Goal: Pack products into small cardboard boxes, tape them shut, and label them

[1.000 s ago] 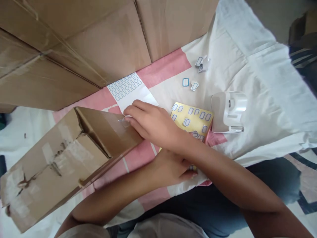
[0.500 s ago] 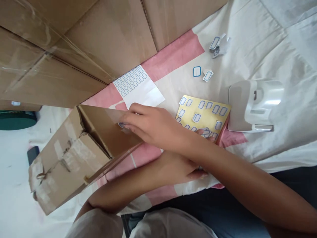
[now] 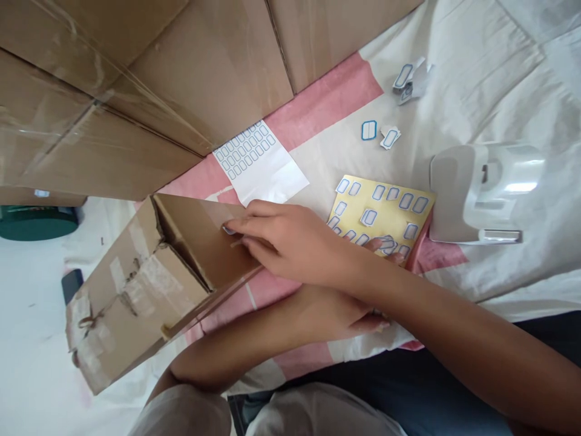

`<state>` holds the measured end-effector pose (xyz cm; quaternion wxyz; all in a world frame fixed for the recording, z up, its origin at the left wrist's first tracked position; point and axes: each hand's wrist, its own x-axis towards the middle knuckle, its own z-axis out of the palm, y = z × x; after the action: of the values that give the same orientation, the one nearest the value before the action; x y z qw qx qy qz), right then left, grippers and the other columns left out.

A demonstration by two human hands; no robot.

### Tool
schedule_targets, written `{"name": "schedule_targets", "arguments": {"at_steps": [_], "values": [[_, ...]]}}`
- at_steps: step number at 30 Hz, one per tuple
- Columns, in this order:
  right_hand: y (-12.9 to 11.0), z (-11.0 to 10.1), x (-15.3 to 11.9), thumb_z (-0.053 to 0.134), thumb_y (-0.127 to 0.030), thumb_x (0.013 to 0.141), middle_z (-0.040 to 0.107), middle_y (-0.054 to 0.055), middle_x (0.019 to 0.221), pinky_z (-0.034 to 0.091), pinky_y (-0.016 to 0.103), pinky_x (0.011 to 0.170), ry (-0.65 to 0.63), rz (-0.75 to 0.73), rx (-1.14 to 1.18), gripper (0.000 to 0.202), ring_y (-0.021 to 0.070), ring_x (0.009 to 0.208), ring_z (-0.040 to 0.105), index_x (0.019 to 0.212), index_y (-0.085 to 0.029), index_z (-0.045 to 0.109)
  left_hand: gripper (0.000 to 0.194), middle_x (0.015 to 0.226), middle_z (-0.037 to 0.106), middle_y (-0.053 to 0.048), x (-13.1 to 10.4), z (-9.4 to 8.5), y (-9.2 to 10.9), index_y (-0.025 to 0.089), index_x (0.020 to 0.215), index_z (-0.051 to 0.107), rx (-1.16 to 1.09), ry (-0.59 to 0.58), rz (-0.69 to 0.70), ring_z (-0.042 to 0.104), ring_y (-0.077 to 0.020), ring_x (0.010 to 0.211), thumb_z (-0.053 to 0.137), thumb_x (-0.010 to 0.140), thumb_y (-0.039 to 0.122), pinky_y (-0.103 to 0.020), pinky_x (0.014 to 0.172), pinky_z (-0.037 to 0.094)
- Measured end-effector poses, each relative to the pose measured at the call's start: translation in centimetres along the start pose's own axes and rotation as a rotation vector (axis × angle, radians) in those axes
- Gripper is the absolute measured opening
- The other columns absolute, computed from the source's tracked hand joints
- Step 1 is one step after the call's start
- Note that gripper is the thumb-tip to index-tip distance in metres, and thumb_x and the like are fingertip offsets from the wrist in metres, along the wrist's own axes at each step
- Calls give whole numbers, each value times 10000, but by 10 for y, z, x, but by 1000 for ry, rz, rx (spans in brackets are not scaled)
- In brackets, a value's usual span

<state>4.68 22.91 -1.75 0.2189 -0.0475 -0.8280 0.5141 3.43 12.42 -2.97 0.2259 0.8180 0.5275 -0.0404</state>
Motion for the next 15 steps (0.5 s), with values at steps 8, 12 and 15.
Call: {"name": "schedule_targets", "arguments": {"at_steps": [8,12,15], "values": [[-3,-3,0,468,-36,965,685,44,1054,489,289,845,47,32,99,381,166,950,646,1182,-193,739,678,1725,255,40,-1,-2,-1,193,1654,223,32,61,48,217,-299,1607,240,1070,538,-431,1306,328],[0,-1,0,498,-6,929,705,37,1009,481,280,822,26,78,139,398,154,904,643,1180,-181,751,677,1724,263,42,0,3,-2,205,1651,240,-8,59,47,198,-290,1613,233,1067,549,-421,1329,278],[2,-1,1,523,-10,916,710,35,953,471,272,789,6,120,145,379,148,852,640,1166,-165,761,666,1729,249,42,1,7,-4,220,1651,233,-58,47,72,126,-293,1627,244,1069,544,-453,1348,201]]}}
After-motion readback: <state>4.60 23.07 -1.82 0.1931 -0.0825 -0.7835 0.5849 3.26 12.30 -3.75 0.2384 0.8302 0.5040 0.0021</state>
